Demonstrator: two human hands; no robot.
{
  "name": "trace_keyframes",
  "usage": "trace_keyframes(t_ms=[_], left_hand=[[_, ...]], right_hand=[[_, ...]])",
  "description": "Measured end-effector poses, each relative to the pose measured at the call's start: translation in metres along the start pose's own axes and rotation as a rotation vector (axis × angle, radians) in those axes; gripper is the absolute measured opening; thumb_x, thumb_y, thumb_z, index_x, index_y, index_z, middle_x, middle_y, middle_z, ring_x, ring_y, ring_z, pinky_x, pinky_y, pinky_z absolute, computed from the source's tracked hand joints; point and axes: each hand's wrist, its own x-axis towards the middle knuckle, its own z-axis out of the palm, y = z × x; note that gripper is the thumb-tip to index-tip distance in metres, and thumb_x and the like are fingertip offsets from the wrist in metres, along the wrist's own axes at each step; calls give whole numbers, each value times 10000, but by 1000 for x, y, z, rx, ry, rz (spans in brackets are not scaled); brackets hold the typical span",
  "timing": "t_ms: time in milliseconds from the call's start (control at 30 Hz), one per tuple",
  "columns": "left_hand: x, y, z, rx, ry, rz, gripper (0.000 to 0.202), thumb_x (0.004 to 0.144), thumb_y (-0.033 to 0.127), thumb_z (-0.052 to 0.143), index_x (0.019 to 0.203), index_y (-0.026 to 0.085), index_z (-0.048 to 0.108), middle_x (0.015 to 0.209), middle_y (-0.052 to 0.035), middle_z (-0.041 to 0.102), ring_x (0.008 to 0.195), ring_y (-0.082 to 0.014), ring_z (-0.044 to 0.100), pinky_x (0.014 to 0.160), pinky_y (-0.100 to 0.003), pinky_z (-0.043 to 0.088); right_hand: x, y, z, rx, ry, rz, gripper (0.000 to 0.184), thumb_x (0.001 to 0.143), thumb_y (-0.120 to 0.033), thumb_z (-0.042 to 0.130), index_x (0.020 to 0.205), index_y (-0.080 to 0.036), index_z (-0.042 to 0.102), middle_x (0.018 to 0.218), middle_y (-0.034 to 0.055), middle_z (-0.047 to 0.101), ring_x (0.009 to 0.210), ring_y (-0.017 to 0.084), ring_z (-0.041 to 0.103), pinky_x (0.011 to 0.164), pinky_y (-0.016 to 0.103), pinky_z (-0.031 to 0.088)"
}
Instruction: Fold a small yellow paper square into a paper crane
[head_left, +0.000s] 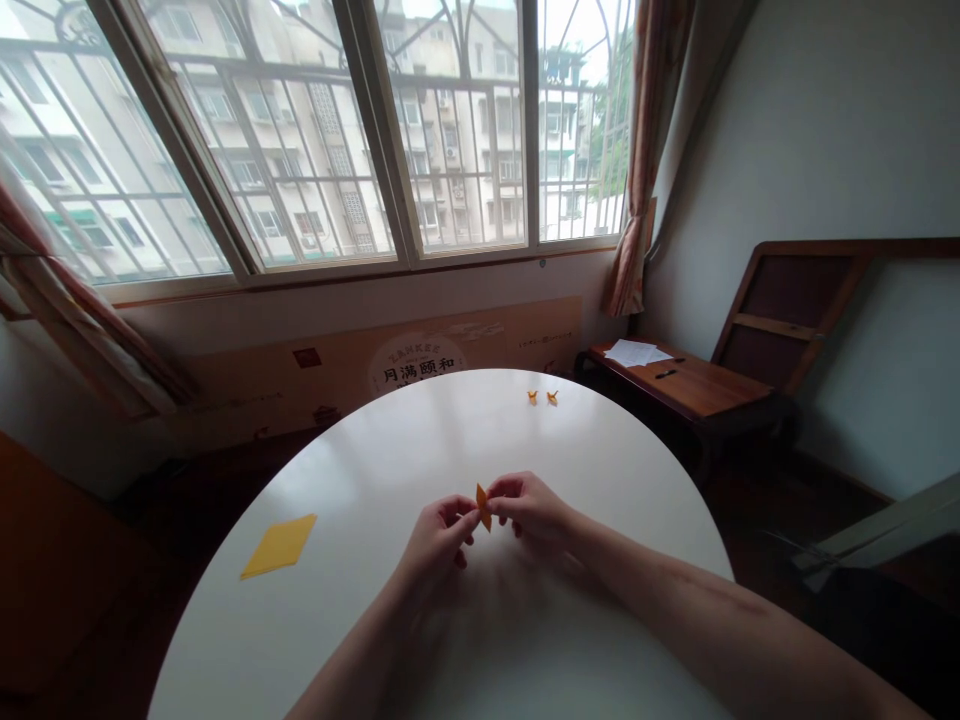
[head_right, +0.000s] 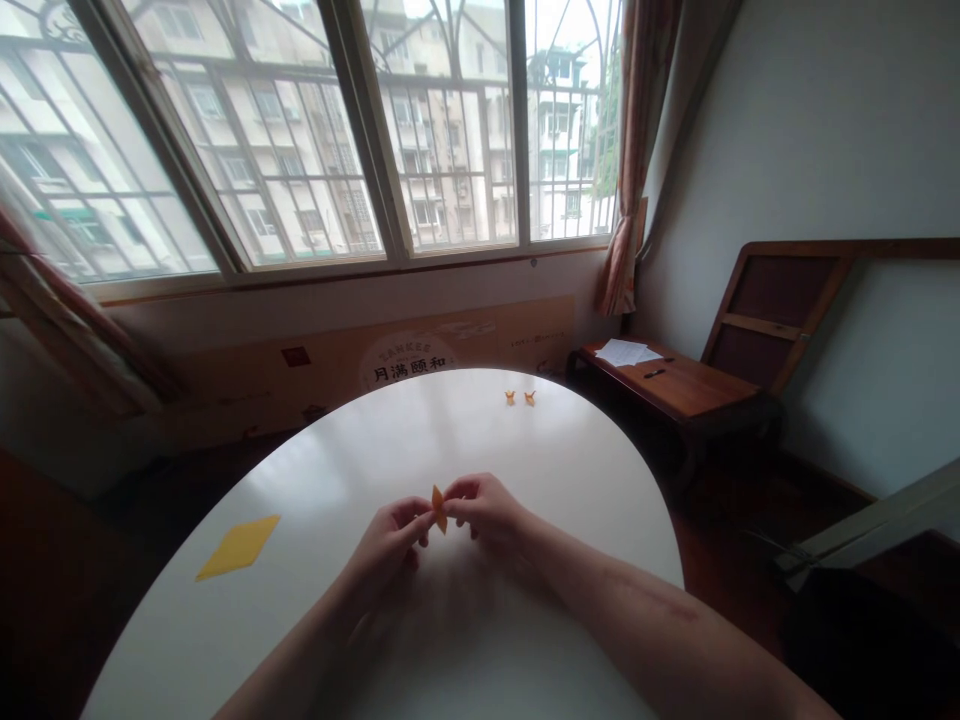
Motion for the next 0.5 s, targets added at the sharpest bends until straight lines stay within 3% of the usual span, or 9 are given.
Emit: trace_keyframes(t_ms=[300,500], left_hand=[[5,-5,1,-1,30,4,441,693,548,753,838,134,703,665,-26,608,571,-146,543,350,-184,410],[5,-3,2,-8,59,-4,432,642,554,767,742,146,664,596,-13,587,535,-151,544,338,-194,412]], right_hand=[[-1,-2,0,18,0,20,155,754,-267,663,815,-145,738,704,28,655,562,119,538,434,193,396],[1,1,2,22,-4,23,160,747,-286,691,805,-140,722,692,14,652,544,105,527,437,186,387]])
